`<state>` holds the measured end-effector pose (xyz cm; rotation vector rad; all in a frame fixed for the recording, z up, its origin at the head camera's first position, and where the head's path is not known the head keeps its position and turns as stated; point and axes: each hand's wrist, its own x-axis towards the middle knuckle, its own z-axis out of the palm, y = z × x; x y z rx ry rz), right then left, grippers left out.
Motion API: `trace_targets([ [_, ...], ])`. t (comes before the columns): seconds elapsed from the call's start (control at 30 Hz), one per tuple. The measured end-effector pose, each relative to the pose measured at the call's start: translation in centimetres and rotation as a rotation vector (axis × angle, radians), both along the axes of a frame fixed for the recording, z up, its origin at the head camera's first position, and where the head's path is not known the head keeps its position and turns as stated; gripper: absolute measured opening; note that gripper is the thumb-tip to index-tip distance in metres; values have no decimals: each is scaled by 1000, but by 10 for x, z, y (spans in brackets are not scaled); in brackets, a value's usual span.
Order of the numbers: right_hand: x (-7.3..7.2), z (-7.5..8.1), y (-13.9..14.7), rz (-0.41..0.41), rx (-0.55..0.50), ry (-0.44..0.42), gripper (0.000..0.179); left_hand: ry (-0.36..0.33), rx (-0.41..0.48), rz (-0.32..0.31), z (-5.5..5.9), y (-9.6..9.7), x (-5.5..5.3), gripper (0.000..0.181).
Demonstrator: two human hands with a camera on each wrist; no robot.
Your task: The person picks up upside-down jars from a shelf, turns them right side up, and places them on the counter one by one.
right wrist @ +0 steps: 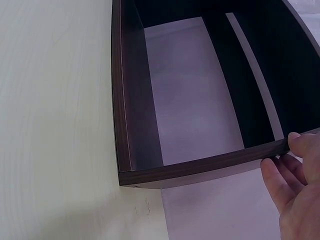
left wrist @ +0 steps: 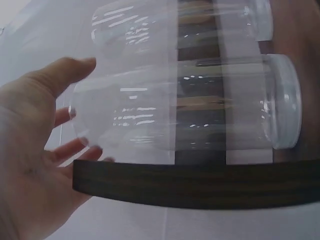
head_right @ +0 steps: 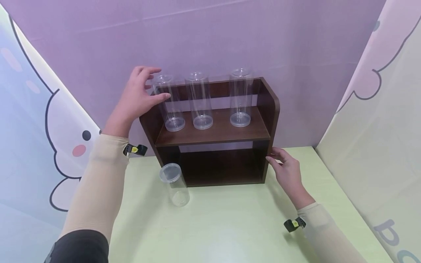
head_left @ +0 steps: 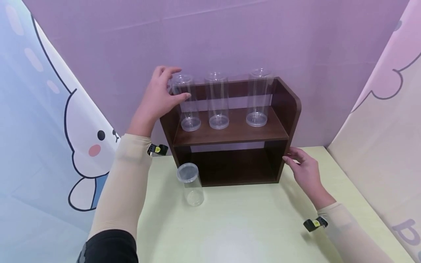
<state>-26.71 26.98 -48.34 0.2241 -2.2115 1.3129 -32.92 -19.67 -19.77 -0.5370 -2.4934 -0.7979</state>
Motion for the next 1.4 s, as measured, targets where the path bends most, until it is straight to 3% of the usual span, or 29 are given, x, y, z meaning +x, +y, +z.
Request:
trace_targets([
  [0.13, 0, 0, 0, 0, -3, 0, 27, -45, -3, -39, 5, -2, -7, 79],
  [0.27, 0, 0, 0, -5, -2, -2, 27, -76, -62, -37, 7, -4, -10, 78],
  [0.43, 0, 0, 0, -3, -1, -9, 27, -68, -102, -61, 6, -5, -15, 71],
  [0.77, 0, 0, 0, -3, -2, -4, 27, -51, -81, -78, 5, -5, -16, 62],
  [1.1, 1, 2, 0, 10, -6, -6, 27, -4, -38, -90, 8, -7, -5, 59],
  [1.4, 2, 4, -2, 7, -4, -2, 28, 59, 22, -154, 9, -4, 14, 55],
])
